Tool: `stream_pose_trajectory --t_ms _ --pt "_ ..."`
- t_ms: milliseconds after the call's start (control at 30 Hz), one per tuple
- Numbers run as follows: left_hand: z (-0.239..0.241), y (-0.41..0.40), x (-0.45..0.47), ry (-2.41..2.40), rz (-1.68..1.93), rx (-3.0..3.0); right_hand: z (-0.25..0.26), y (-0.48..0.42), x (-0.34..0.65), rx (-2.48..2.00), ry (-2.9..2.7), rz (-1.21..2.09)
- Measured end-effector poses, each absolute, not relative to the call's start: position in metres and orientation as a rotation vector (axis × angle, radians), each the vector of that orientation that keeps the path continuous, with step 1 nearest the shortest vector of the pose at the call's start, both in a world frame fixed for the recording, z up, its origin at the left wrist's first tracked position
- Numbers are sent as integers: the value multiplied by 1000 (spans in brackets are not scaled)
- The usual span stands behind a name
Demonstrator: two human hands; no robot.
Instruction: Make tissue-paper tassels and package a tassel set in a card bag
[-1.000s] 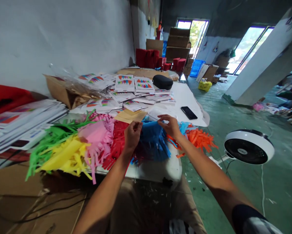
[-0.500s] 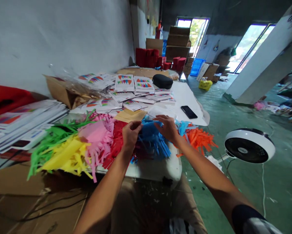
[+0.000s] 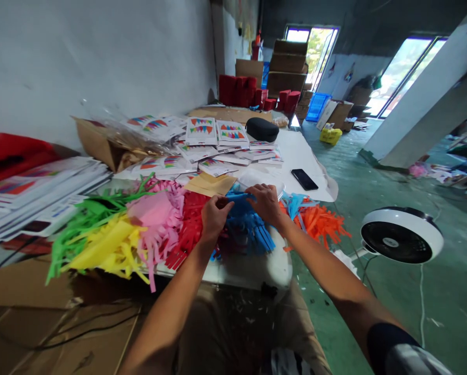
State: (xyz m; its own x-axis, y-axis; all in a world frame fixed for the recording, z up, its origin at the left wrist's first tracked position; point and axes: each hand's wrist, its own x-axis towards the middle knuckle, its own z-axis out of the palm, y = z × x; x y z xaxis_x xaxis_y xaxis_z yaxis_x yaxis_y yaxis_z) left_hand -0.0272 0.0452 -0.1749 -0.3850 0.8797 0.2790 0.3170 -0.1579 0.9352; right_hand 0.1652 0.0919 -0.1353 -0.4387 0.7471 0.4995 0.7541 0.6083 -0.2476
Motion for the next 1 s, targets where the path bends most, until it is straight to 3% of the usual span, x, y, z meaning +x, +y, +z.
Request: stream_pose_trajectory --t_ms 267,600,1000 --pt "-166 44 -18 1669 1600 1369 -129 95 166 -1082 -2225 33" --pt "-170 46 -23 1387 1564 1233 -129 97 176 -871 -2002 385" --pt "-164 43 -22 1442 1559 1253 -132 94 178 -921 -2020 410"
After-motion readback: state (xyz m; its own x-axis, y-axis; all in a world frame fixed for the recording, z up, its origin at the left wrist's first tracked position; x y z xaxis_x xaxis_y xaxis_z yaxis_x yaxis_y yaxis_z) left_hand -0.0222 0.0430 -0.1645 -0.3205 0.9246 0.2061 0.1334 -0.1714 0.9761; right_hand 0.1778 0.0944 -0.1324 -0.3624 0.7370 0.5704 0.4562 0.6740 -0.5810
